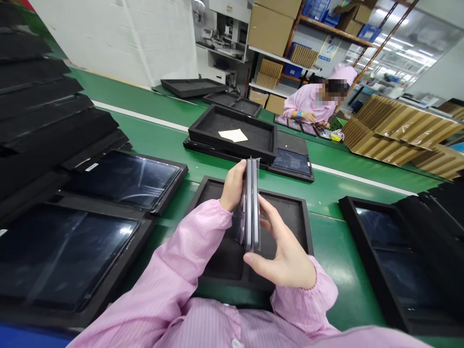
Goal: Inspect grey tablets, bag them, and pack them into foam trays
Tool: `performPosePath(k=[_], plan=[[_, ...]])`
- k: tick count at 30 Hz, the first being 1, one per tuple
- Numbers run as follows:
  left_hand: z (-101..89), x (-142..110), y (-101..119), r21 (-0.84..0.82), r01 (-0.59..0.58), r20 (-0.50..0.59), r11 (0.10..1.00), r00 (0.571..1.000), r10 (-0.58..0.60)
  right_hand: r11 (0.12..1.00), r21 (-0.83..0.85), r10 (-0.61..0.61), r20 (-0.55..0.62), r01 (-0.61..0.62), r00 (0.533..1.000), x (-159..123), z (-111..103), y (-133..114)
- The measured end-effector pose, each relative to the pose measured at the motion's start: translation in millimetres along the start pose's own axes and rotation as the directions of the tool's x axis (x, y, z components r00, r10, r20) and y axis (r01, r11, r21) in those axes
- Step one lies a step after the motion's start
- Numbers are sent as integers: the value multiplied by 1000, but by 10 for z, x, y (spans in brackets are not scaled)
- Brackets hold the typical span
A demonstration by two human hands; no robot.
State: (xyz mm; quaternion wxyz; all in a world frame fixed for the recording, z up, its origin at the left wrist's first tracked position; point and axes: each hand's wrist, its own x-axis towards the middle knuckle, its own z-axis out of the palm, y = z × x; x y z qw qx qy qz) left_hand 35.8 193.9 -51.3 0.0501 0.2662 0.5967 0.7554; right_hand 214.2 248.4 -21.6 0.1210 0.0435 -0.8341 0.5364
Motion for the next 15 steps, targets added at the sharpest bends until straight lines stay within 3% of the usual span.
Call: performPosePath(k=[15], plan=[[15,-20,50,-2,-12,6,1000,1000,12,1000,12,0,66,-1,998,-44,-72,-8]])
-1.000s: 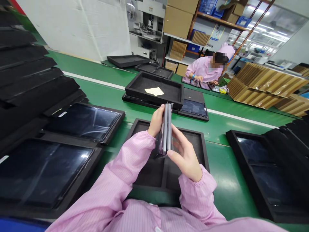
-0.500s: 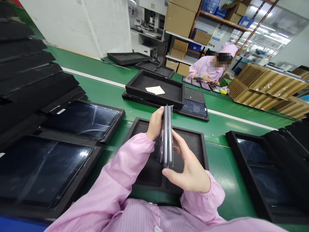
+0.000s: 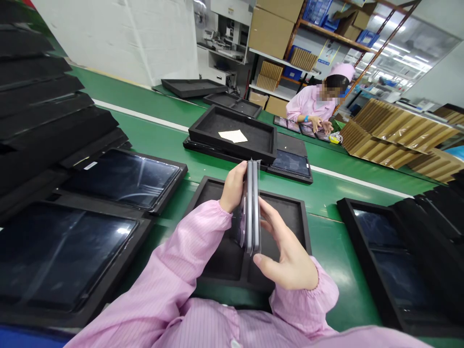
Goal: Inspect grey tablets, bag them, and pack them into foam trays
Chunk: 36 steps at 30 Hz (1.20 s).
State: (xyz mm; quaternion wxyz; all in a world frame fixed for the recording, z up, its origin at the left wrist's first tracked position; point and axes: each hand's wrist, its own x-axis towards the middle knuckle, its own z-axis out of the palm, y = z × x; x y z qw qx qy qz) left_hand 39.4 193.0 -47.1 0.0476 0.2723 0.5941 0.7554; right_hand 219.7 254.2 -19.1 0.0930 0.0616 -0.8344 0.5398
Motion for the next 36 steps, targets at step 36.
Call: performPosePath(k=[36], plan=[[13,-168,175,-17,-52,58,999,997,53,996,-86,-25,6,26,1000,-110,14,-105]])
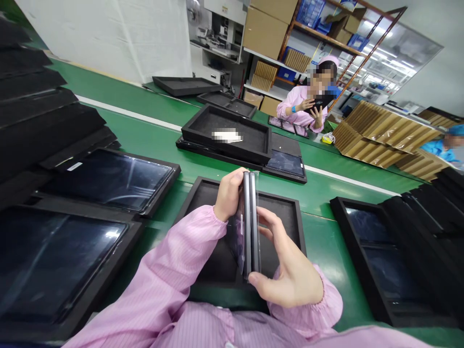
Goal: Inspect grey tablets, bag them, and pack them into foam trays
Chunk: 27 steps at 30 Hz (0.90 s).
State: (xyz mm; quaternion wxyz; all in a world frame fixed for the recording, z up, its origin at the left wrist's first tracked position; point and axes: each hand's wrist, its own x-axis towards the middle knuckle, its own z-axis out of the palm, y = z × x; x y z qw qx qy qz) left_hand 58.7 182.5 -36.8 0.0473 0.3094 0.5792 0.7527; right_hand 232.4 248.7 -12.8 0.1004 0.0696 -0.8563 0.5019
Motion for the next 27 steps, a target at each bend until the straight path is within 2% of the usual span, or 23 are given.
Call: performPosePath(k=[10,20,27], plan=[[-3,-23,12,9,-16,-1,1000,1000,16,1000,9,5,30,-5,1000,-26,-43,-5],[-12,-157,40,-16,-46,81,999,996,47,997,6,77,-95,-76,993,-18,-5,-107],[-24,-200,65,12,-90,116,996,989,88,996,-59,62,-136,-70,989,-52,24,-127]])
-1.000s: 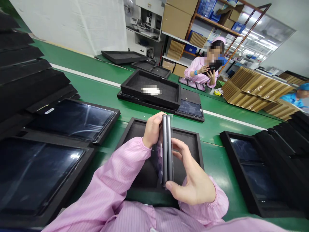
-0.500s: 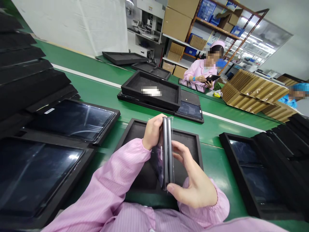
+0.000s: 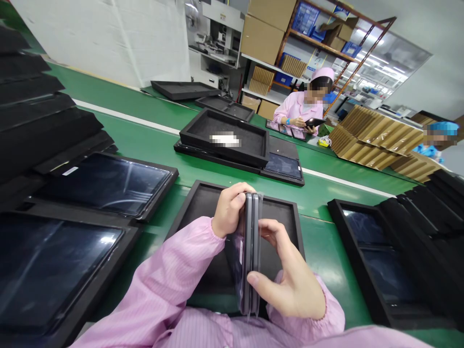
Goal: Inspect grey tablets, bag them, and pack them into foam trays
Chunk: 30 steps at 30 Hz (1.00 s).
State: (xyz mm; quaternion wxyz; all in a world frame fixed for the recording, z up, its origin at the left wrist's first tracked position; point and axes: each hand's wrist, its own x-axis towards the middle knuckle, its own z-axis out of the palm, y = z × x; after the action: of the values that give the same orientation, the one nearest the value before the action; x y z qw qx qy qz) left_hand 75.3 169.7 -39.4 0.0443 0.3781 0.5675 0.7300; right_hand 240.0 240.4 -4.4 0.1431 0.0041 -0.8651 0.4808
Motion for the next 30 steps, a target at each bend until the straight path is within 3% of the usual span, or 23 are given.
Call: performPosePath(k=[30], plan=[[8,-19,11,8,-37,25,999,999,37,999,1,-34,10,34,999,6,-25,2]])
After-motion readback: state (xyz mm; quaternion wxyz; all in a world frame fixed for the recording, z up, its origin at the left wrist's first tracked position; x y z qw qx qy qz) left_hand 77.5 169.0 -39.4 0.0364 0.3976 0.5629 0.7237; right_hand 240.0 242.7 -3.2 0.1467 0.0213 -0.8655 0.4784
